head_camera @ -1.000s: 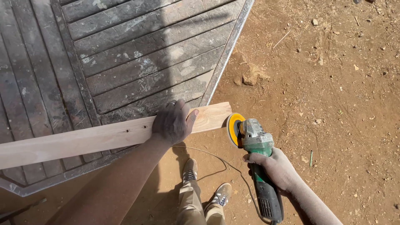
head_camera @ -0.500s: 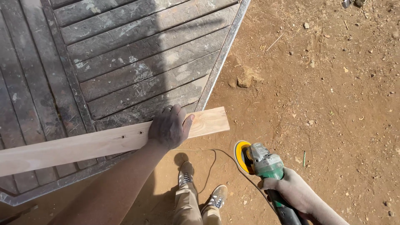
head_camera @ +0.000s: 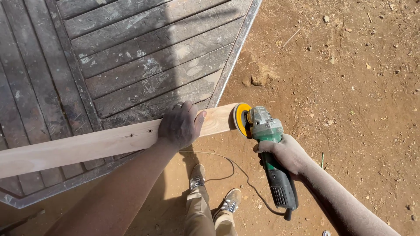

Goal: Sanding a wooden plank using an angle grinder with a sanding disc on a metal workbench.

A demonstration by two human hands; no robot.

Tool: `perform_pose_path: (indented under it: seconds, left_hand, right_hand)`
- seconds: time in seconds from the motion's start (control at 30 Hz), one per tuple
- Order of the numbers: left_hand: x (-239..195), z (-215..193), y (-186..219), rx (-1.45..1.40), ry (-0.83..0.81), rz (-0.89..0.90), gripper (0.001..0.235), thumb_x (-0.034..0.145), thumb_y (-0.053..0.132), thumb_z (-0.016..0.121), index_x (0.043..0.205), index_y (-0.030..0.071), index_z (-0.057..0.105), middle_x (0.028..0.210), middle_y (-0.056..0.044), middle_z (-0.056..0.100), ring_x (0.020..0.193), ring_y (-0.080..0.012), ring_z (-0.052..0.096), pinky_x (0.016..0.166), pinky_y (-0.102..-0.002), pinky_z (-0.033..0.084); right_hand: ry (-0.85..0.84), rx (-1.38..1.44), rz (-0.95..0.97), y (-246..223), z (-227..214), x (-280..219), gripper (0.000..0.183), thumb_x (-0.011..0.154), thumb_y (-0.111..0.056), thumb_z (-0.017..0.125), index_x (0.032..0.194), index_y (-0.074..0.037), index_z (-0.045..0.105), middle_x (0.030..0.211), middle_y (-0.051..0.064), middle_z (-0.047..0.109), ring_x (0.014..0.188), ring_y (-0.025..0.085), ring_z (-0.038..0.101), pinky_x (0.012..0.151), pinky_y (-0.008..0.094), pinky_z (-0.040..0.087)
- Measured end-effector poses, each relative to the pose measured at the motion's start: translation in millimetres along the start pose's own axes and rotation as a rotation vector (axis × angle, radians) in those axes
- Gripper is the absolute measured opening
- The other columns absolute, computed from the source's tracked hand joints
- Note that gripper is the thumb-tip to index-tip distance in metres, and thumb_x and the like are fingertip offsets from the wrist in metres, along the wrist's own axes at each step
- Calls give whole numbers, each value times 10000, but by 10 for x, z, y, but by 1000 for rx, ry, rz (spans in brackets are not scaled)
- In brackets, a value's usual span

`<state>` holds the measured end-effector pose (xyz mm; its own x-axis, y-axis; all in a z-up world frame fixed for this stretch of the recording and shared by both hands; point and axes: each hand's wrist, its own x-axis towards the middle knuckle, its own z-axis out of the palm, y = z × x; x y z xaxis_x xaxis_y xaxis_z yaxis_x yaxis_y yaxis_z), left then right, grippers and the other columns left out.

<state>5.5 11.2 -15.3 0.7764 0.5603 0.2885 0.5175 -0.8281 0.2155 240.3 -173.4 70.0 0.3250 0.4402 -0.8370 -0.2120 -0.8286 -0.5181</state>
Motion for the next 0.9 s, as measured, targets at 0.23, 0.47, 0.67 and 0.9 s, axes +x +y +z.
perform_pose_path:
  seconds: [0.23,0.47,0.67,0.9]
  left_hand:
    - [-12,23,7,44,-18,-38,278,991,351,635,835,130,571,819,-122,572,754,-379,602,713,-516,475]
    - [-5,19,2,49,10,-22,262,992,333,640,838,141,550,812,-114,567,745,-371,605,692,-514,477]
    - [51,-19,-21,50,-3,-13,469,1042,471,506,721,138,579,710,-117,560,672,-346,680,624,-462,536]
    - [0,15,4,50,-68,-62,275,1005,371,607,858,140,581,837,-123,587,727,-389,621,707,-526,483]
  right_hand:
    - [28,-21,200,460,-132,-518,239,686,27,770,862,55,609,666,232,624,529,326,588,489,414,438]
    - [101,-68,77,514,-131,-317,223,681,-62,801,834,-19,645,685,148,616,581,251,522,559,383,400]
    - [67,72,27,337,-4,176,259,671,-33,790,882,76,685,686,238,665,608,330,700,589,445,611]
    - [61,-108,53,442,-25,-325,224,650,-61,785,806,-28,626,688,139,632,579,243,545,544,381,417]
